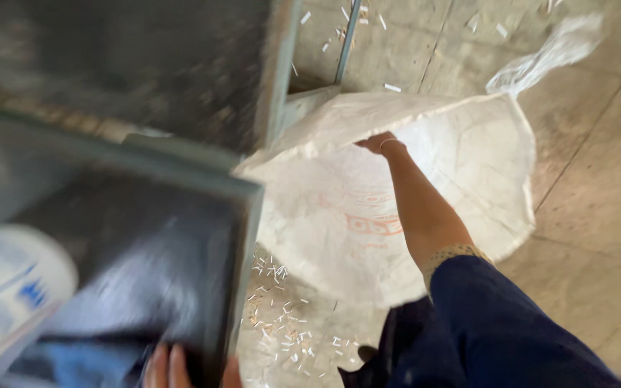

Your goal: The person opens a cardboard box and takes out round LED panel lights, wipes each panel with a blue cloth, wraps the panels in clear plastic film, and folds flat cardboard boxes on the workbench.

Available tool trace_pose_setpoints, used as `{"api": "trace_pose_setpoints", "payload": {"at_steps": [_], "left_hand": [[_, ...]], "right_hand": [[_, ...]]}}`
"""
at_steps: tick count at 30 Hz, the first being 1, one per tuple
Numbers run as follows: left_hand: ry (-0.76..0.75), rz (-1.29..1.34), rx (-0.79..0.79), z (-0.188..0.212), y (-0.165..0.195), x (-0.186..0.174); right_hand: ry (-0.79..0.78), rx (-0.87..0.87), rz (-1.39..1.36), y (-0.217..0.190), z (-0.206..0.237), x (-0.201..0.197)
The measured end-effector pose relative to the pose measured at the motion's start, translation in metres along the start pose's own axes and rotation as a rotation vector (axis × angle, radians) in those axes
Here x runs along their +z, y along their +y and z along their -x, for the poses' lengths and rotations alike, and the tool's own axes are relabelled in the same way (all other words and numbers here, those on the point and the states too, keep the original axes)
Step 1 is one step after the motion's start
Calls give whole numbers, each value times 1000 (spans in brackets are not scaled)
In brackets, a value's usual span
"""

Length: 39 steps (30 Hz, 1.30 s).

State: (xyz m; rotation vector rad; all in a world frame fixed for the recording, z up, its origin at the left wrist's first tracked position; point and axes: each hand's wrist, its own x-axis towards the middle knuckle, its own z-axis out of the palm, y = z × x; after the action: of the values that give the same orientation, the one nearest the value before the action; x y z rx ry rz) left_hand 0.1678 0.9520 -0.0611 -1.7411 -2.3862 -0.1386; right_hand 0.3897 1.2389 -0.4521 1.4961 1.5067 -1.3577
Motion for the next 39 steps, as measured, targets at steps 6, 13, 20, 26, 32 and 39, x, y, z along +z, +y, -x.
{"api": "trace_pose_setpoints", "payload": {"at_steps": [6, 13, 20, 26, 32, 39], "left_hand": [[-12, 217, -80, 16, 6, -35], [129, 911, 20, 48, 67, -72], [3, 1126, -477, 145, 44, -82], [416, 1517, -848, 280, -22, -107], [659, 1627, -966, 382, -47, -128], [793, 1133, -1429, 516, -92, -144]], "right_hand": [[125, -212, 136, -29, 116, -10], [293, -592, -43, -52, 387, -6], [6, -1190, -432, -82, 571, 60], [-20, -1397, -234, -51, 585, 150], [-215, -1217, -187, -27, 560, 279], [-239, -1099, -457, -44, 562, 335]]}}
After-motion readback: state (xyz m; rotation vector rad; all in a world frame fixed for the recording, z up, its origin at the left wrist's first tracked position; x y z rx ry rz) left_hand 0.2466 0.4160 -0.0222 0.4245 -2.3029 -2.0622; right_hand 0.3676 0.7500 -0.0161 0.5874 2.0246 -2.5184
